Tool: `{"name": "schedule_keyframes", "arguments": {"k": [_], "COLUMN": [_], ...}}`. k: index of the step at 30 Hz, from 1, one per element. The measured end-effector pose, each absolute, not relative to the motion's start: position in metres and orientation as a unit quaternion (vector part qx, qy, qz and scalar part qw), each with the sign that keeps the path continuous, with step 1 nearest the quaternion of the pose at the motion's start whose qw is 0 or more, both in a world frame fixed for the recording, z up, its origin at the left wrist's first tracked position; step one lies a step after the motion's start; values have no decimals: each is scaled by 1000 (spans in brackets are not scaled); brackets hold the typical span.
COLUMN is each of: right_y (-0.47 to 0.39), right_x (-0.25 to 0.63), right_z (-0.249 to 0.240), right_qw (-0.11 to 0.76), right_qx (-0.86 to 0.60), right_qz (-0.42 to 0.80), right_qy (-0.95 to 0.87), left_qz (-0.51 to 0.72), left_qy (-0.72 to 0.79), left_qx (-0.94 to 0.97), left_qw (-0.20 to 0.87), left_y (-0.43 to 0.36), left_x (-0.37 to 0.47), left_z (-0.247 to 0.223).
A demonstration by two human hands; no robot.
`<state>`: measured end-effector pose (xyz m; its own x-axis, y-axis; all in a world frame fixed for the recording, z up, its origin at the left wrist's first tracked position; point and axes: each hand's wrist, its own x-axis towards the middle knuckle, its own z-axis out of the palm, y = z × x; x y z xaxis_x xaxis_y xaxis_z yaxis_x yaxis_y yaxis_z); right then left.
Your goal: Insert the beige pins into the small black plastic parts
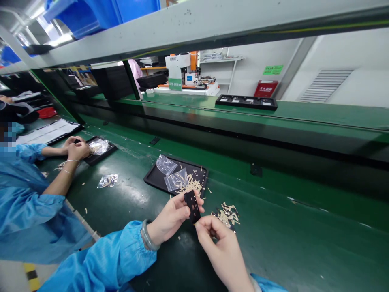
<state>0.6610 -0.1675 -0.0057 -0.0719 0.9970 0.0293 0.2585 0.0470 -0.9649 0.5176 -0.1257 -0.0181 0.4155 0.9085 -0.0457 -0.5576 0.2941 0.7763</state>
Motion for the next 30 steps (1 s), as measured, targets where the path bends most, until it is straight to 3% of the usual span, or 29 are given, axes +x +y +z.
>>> {"name": "schedule_keyframes", "arguments": {"k": [8,21,30], "right_y": [-169,-166,-168], "right_x": [661,662,659], "right_z": [-14,-14,-8], "right_qw": [419,393,411], "right_qx": [-535,-513,-511], "right_qz": [426,537,496], "right_qy": [-598,-543,-569], "left_qz": [509,504,511], "left_qy": [267,241,251], "left_qx": [344,283,293], "left_qw": [742,780,768], "left_y": [-129,-135,-137], "left_x": [523,528,529], "left_z": [-15,-10,-11]}}
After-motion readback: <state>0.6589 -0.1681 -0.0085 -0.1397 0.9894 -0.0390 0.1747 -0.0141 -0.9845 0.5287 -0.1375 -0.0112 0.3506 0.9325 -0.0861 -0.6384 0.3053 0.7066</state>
